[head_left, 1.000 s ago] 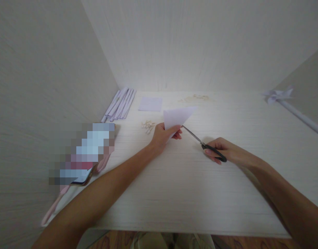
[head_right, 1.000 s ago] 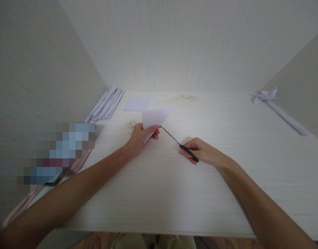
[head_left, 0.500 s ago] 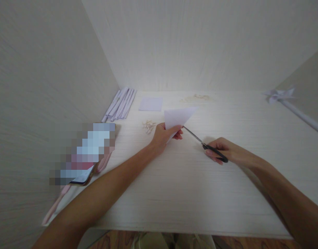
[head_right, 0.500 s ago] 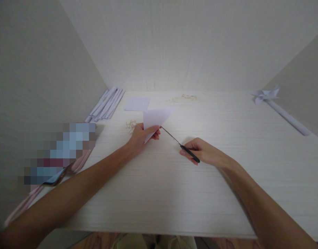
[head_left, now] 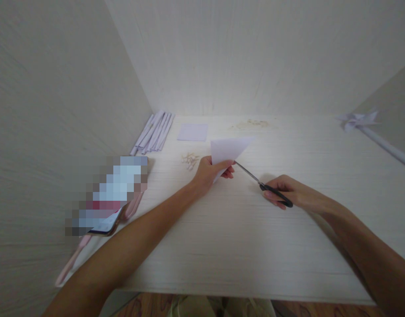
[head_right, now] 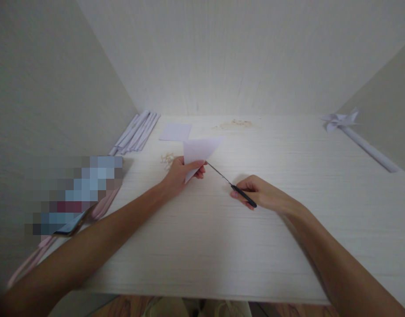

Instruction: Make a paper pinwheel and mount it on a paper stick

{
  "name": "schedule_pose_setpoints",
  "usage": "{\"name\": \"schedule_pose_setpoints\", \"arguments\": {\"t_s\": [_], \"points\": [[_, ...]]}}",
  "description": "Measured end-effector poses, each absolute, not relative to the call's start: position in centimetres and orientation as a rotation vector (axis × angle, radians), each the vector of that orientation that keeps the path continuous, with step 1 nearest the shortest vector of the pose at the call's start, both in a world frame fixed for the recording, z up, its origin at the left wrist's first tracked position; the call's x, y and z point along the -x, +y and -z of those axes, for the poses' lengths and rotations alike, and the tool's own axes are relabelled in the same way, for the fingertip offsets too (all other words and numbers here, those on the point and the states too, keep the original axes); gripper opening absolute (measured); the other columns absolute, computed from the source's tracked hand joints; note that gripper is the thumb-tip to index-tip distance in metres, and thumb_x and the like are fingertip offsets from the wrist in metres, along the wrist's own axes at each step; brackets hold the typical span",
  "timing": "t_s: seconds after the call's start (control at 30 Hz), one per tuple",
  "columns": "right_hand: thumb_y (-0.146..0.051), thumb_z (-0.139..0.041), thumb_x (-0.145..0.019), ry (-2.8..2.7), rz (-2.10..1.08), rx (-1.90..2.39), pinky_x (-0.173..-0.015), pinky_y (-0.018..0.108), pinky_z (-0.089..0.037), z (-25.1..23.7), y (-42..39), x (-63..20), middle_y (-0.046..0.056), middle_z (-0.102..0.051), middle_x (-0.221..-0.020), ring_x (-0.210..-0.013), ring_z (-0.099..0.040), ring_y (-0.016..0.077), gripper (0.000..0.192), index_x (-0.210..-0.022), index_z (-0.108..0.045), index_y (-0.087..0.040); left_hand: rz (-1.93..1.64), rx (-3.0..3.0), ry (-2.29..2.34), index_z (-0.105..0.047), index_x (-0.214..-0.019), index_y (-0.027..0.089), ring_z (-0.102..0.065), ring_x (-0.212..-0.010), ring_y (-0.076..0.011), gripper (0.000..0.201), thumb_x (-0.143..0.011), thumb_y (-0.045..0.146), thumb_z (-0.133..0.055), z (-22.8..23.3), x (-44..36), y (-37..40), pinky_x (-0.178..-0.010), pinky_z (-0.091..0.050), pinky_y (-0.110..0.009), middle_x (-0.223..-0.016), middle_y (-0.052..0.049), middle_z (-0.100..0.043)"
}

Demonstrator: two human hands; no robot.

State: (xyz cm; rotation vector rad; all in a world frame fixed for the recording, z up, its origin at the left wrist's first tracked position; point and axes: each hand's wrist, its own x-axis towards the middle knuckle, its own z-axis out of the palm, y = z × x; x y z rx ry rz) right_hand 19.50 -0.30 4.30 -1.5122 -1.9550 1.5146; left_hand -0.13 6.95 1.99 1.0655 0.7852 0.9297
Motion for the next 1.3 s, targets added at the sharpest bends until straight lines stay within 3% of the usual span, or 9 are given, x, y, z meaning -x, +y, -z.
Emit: {"name": "schedule_pose_setpoints", "arguments": {"t_s": [1.3], "points": [[-0.055, -0.045, -0.07, -1.969, -1.524, 1.536, -0.039, 0.022, -0.021, -4.45, -0.28, -19.6, -0.003, -0.037, -0.039, -0.037, -0.03, 0.006, 0.047, -0.043, -0.037, -0.017, -0.832, -1.071, 0.723, -0.058, -0.057, 0.009, -0.053, -0.042, -0.0085, 0.014, -0.059, 0.023, -0.061, -1.84, 0.6, 7.23, -0.045, -0.041, -0.021, -0.051, -0.002, -0.059]]}}
